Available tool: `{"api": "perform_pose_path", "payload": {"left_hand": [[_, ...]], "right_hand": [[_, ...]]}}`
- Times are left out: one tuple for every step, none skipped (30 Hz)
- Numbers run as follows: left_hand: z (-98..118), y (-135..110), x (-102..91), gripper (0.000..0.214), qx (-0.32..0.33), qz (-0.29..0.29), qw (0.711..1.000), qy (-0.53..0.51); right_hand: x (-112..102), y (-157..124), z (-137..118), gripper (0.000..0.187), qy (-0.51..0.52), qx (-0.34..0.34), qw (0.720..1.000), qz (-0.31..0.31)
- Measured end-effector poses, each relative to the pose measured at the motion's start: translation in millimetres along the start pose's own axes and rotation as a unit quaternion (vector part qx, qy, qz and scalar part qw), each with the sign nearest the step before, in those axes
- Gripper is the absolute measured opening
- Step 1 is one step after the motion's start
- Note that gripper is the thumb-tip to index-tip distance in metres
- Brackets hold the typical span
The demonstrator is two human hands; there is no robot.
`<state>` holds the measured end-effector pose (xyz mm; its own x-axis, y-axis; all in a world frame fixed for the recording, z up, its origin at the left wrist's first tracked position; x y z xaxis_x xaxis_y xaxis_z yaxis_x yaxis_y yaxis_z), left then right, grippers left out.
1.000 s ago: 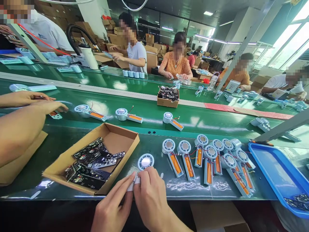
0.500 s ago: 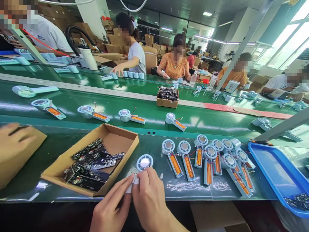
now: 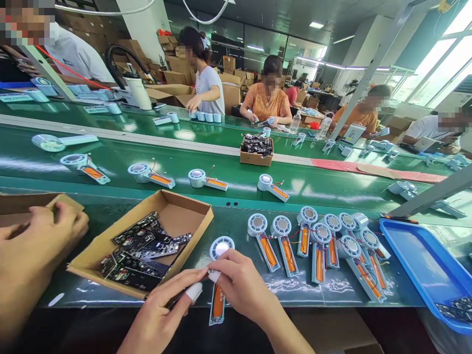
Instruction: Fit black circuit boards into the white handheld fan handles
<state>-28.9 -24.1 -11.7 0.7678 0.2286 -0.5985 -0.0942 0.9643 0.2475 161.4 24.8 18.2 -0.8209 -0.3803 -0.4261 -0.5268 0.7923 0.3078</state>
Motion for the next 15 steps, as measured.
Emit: {"api": "perform_pose_path", "payload": {"left_hand": [[-1.2, 2.0, -1.8, 0.027, 0.0, 0.007, 1.0, 0.004], [-2.0, 4.2, -3.9, 0.027, 0.001, 0.016, 1.0, 0.009], [-2.1, 6.3, -5.9, 0.028, 0.003, 0.027, 1.0, 0.015], [-1.6, 8.1, -7.3, 0.03, 0.006, 0.035, 0.999, 0.02], [-0.7, 9.5, -7.8, 0.031, 0.009, 0.038, 0.999, 0.023], [0.7, 10.2, -7.2, 0.032, 0.012, 0.034, 0.999, 0.023], [2.2, 10.0, -5.3, 0.032, 0.014, 0.025, 0.999, 0.02], [3.5, 8.8, -2.6, 0.031, 0.017, 0.014, 1.0, 0.016], [4.5, 6.9, 0.9, 0.031, 0.019, 0.003, 1.0, 0.011], [4.8, 4.4, 4.5, 0.032, 0.021, -0.004, 1.0, 0.005], [4.4, 1.8, 7.9, 0.033, 0.022, -0.003, 1.0, 0.0], [3.1, -0.5, 10.7, 0.034, 0.021, 0.004, 1.0, -0.007], [1.2, -2.0, 12.8, 0.035, 0.019, 0.016, 1.0, -0.016], [-1.1, -2.5, 14.4, 0.036, 0.018, 0.03, 0.999, -0.026], [-3.5, -1.7, 15.6, 0.035, 0.014, 0.042, 0.998, -0.034]], "right_hand": [[0.6, 0.2, 0.4, 0.024, 0.015, 0.003, 1.0, 0.006], [1.6, 0.4, 0.9, 0.023, 0.026, 0.007, 1.0, 0.013], [2.5, 0.6, 1.1, 0.022, 0.031, 0.012, 0.999, 0.02], [3.3, 0.7, 0.8, 0.022, 0.03, 0.017, 0.999, 0.027], [3.6, 0.9, -0.2, 0.021, 0.026, 0.025, 0.999, 0.033], [3.5, 1.0, -2.1, 0.02, 0.02, 0.037, 0.998, 0.038], [2.9, 1.0, -4.7, 0.02, 0.019, 0.055, 0.997, 0.04], [2.2, 0.9, -7.7, 0.019, 0.025, 0.079, 0.996, 0.037], [1.4, 0.4, -10.8, 0.02, 0.042, 0.107, 0.993, 0.031], [0.6, -0.4, -13.4, 0.02, 0.067, 0.138, 0.988, 0.026], [-0.1, -1.4, -15.0, 0.019, 0.094, 0.166, 0.981, 0.028], [-0.6, -2.6, -15.3, 0.018, 0.119, 0.191, 0.974, 0.037], [-0.8, -3.8, -14.2, 0.018, 0.14, 0.21, 0.966, 0.05], [-0.6, -4.8, -11.7, 0.018, 0.157, 0.224, 0.96, 0.064], [0.0, -5.4, -8.4, 0.019, 0.175, 0.232, 0.954, 0.076]]}}
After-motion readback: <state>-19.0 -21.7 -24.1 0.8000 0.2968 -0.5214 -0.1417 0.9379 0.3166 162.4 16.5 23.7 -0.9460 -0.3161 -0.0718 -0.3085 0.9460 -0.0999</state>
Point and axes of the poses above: each hand's wrist, its own y-axis towards the middle knuckle, its own x-axis out of the palm, z = x × y, the point moved 2 cm from there along y, towards the middle knuckle, and after that the axes turned 6 degrees about y, right-handed, at the moved point
